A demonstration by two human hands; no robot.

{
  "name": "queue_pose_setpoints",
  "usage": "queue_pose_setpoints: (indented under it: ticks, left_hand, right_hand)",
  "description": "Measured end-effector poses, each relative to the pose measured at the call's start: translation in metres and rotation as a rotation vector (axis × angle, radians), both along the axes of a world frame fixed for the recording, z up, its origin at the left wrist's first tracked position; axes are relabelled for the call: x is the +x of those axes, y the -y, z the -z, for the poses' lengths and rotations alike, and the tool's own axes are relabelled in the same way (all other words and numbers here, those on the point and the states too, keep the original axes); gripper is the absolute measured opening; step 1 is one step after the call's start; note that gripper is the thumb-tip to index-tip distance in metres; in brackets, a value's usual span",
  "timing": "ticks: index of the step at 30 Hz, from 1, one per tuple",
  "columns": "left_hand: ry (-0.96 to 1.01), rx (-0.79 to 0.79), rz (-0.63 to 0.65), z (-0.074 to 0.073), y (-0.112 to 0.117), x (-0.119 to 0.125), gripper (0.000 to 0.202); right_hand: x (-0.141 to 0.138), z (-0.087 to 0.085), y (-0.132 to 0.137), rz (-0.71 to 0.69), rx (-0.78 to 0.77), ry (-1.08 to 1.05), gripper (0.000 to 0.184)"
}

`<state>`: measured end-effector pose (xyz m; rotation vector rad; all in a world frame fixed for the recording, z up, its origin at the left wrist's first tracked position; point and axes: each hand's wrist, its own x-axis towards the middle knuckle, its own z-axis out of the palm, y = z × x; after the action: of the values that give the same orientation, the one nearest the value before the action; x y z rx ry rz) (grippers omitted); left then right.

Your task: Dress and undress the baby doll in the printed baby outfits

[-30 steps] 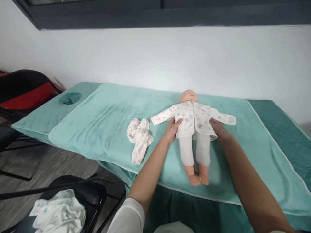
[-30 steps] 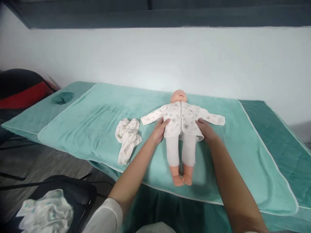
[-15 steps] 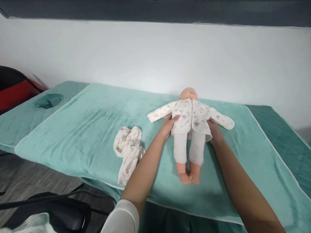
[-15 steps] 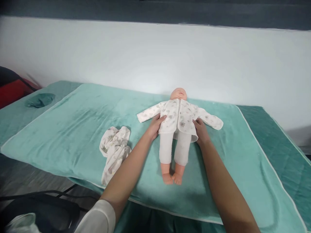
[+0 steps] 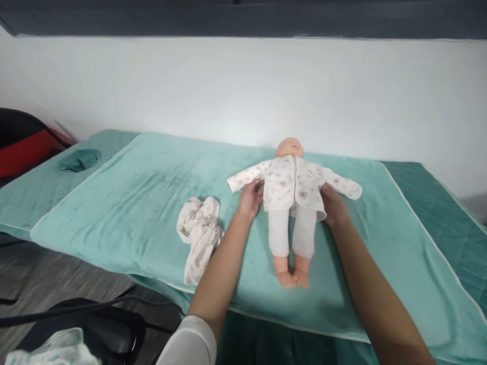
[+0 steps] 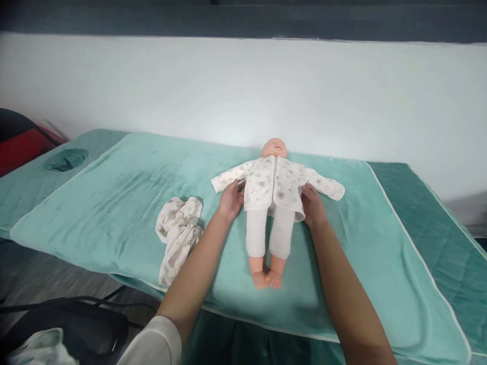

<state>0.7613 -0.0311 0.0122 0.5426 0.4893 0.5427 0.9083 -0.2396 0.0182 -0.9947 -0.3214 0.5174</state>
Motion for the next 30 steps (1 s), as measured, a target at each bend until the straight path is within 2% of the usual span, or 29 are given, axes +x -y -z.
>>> queue_pose_setpoints:
  ticks: [2,5,10,14,18,26,28,30]
  left_hand:
    - [-0.008,0.052,-0.107,0.001,-0.001,-0.004,0.021]
    - [-0.021,0.092,-0.217,0.001,-0.005,-0.01,0.018]
    - [-0.101,0.171,-0.296,-0.002,-0.021,-0.011,0.015]
    - [-0.169,0.183,-0.29,-0.003,-0.039,-0.009,0.013]
    - [-0.18,0.203,-0.431,0.001,-0.047,-0.012,0.006]
    - [-0.309,0.262,-0.507,0.01,-0.046,-0.001,0.034]
    - [-0.303,0.281,-0.547,0.013,-0.048,0.001,0.033]
    - [-0.283,0.327,-0.644,0.016,-0.049,0.0,0.03]
  right_hand:
    - [0.001,-0.001,0.004,-0.037,0.051,-0.068,0.023]
    - [0.007,0.0,0.01,0.091,0.104,-0.205,0.018]
    - [0.014,0.002,0.012,0.2,0.127,-0.292,0.016]
    - [0.014,-0.001,0.015,0.2,0.127,-0.314,0.018]
    - [0.013,-0.003,0.015,0.194,0.113,-0.31,0.019]
    - [0.014,0.001,0.015,0.205,0.086,-0.269,0.017]
    - [0.015,0.002,0.015,0.207,0.088,-0.259,0.018]
    - [0.015,0.002,0.015,0.208,0.087,-0.257,0.019]
